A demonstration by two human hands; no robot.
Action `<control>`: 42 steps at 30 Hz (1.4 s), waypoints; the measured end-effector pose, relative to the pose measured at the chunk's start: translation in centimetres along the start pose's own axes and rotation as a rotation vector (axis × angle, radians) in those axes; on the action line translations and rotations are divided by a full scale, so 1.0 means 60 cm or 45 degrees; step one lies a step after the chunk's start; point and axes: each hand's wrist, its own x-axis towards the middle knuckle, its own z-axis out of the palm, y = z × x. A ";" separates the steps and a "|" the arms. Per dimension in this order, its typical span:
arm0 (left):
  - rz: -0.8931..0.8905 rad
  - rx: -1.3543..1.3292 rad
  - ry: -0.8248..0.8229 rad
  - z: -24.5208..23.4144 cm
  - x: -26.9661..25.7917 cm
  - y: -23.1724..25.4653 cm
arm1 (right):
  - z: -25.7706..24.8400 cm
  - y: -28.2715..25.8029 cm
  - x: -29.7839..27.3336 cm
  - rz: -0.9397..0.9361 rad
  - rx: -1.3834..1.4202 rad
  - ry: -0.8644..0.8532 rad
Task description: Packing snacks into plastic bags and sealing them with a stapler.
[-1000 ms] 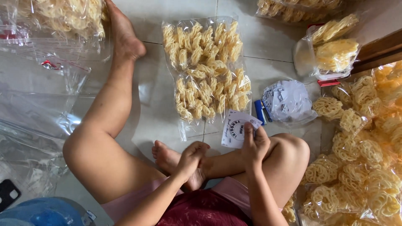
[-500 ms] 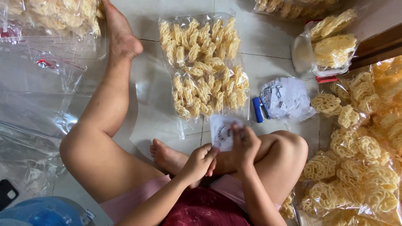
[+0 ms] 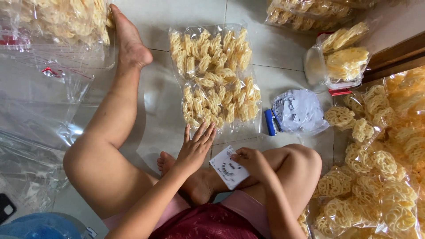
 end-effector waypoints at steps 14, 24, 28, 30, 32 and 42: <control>0.065 -0.020 0.250 0.051 -0.002 -0.011 | 0.112 -0.100 0.088 0.120 1.791 0.741; 0.050 -0.140 0.409 0.087 -0.004 -0.032 | 0.109 -0.083 0.117 0.130 1.862 0.648; -0.135 -0.260 0.720 0.040 -0.028 -0.029 | 0.077 0.004 0.042 0.129 1.570 0.602; -0.346 -0.457 0.839 0.041 -0.041 -0.039 | 0.050 0.035 0.007 0.048 1.384 0.559; -0.788 -0.557 0.124 0.068 -0.060 -0.067 | 0.020 0.050 -0.016 -0.342 -0.187 0.912; -1.002 -0.811 0.035 0.104 -0.028 -0.077 | -0.137 0.061 0.051 -0.443 0.607 0.909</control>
